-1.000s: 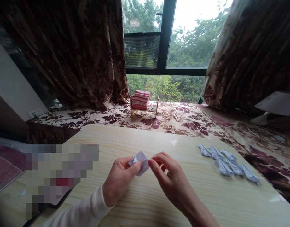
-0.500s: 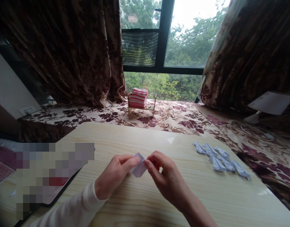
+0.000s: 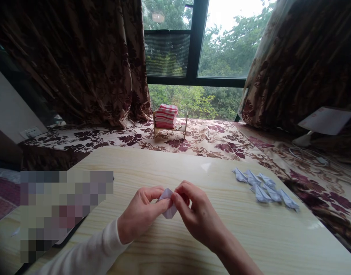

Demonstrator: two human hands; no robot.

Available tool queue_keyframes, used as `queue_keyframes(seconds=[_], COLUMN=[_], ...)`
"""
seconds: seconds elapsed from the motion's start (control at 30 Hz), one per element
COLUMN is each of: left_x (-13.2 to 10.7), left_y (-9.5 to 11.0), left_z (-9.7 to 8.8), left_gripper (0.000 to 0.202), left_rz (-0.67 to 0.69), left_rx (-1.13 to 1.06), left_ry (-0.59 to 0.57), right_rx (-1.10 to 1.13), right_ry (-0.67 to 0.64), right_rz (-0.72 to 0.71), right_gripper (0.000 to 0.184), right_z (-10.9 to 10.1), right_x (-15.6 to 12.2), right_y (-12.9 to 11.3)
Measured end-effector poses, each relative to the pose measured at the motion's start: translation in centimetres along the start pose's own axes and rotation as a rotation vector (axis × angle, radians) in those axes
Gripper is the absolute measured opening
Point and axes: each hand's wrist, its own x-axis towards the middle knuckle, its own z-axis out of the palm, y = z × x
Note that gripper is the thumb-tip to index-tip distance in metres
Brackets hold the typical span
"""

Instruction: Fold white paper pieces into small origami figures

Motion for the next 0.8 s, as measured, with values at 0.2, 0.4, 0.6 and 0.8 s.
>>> queue_keyframes(seconds=[0.2,0.4,0.6,0.8], left_x=[0.3,0.3,0.3,0.5], left_y=[-0.3,-0.8,-0.5,-0.6], left_z=[0.6,1.2,0.5,0.2], left_gripper=[0.021,0.027,0.024,0.025], left_rz=[-0.097,-0.185,-0.145,-0.158], left_rx=[-0.214,-0.386,-0.452,-0.361], left_ry=[0.113,0.271,0.121,0.146], right_rx=[0.032,0.093,0.112,0.132], right_ry=[0.133,0.117,0.087,0.079], right_rz=[0.019,0.045,0.027,0.044], right_gripper=[0.036,0.033,0.029,0.032], right_z=[0.3,0.1,-0.1,-0.5], right_x=[0.6,0.5,0.3,0.4], right_y=[0.0,0.3,0.2,0.4])
